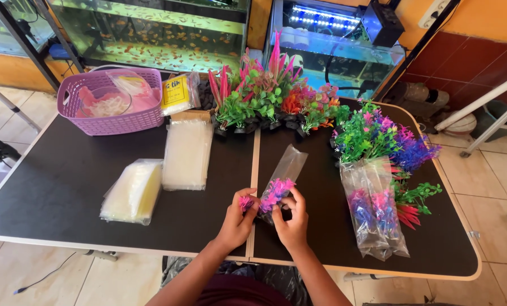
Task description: Packaging artificial aquarium plants into individual plastic bags
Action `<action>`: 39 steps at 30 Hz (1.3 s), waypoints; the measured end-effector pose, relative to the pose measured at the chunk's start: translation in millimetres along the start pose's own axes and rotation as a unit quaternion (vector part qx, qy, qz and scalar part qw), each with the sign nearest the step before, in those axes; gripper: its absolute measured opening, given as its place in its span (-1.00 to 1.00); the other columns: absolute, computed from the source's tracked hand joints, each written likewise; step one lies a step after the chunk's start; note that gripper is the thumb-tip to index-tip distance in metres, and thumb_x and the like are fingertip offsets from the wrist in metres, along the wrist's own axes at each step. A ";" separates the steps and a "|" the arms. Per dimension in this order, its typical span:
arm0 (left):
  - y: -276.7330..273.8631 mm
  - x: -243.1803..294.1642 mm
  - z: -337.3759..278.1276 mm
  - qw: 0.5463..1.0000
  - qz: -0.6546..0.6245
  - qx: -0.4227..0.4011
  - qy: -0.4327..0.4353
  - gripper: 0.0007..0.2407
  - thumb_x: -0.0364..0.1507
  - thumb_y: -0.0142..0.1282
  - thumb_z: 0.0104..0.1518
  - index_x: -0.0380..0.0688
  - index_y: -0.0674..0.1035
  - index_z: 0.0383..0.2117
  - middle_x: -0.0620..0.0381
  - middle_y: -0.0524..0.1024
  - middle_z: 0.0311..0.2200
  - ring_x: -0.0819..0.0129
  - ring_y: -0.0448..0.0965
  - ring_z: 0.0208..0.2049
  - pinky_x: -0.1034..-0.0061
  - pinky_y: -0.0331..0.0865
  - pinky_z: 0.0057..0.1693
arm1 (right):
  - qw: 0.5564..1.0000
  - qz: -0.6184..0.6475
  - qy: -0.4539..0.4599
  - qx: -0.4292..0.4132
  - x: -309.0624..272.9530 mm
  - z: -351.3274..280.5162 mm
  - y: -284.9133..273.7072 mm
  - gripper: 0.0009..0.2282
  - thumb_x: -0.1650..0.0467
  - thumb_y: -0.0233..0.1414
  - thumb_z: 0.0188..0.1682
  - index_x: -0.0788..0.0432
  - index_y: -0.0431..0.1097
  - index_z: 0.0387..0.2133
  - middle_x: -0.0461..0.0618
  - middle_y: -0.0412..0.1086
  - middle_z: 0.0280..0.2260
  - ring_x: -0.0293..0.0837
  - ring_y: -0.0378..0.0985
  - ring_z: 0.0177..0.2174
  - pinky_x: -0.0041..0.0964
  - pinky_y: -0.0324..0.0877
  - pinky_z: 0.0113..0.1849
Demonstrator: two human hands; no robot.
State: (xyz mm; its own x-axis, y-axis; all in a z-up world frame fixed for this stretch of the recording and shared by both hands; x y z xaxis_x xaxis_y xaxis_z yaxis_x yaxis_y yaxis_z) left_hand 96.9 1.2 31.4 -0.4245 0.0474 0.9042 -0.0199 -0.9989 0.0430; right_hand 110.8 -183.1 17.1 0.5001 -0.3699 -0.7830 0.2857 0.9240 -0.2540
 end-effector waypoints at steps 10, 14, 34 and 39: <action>-2.2 3.6 1.2 0.994 0.046 -0.007 -0.099 -0.77 -0.30 0.05 0.29 -0.04 0.50 0.01 0.37 0.38 -0.58 0.57 0.32 -0.54 0.56 0.24 -0.30 | 0.999 0.032 0.002 -0.021 -18.3 2.5 -0.1 -0.46 0.46 0.18 -0.06 0.23 0.18 0.21 0.00 0.58 -0.30 -0.22 0.58 -0.29 -0.34 0.43 -0.16; -1.0 8.3 0.3 0.998 -0.006 -0.023 -0.053 -0.55 -0.12 0.15 0.15 -0.13 0.50 0.06 0.31 0.50 -0.44 0.58 0.45 -0.45 0.60 0.34 -0.23 | 0.998 0.042 -0.013 -0.036 -23.9 0.4 0.9 -0.43 0.40 0.23 -0.06 0.27 0.16 0.22 0.05 0.59 -0.32 -0.17 0.63 -0.28 -0.31 0.49 -0.16; -4.7 -25.3 4.9 0.993 -0.087 0.008 -0.076 -0.90 -0.38 0.12 0.23 -0.04 0.51 -0.42 0.30 0.43 -0.48 0.48 0.40 -0.43 0.53 0.33 -0.23 | 0.997 -0.010 -0.035 -0.073 -28.6 4.9 4.0 -0.54 0.46 0.15 -0.07 0.21 0.34 0.15 -0.01 0.60 -0.30 -0.19 0.68 -0.30 -0.30 0.53 -0.20; -9.2 -32.1 4.3 0.989 -0.076 0.038 -0.123 -0.91 -0.39 0.17 0.21 -0.04 0.53 -0.40 0.31 0.47 -0.46 0.52 0.42 -0.39 0.55 0.34 -0.17 | 0.997 -0.002 -0.025 -0.073 -28.9 5.5 2.9 -0.62 0.39 0.16 -0.05 0.14 0.41 0.07 -0.09 0.59 -0.32 -0.25 0.66 -0.32 -0.31 0.46 -0.22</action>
State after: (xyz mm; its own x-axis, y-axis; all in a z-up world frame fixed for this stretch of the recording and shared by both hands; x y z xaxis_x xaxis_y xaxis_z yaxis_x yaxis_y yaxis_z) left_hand 114.6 8.9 3.8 -0.1891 0.2044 0.9605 0.0053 -0.9779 0.2092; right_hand 101.7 -170.3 42.1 0.5408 -0.3742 -0.7533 0.1671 0.9255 -0.3398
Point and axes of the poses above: each hand's wrist, its own z-axis towards the middle knuckle, its own y-axis out of the palm, x = y × z, the point moved 8 cm from there along z, towards the middle knuckle
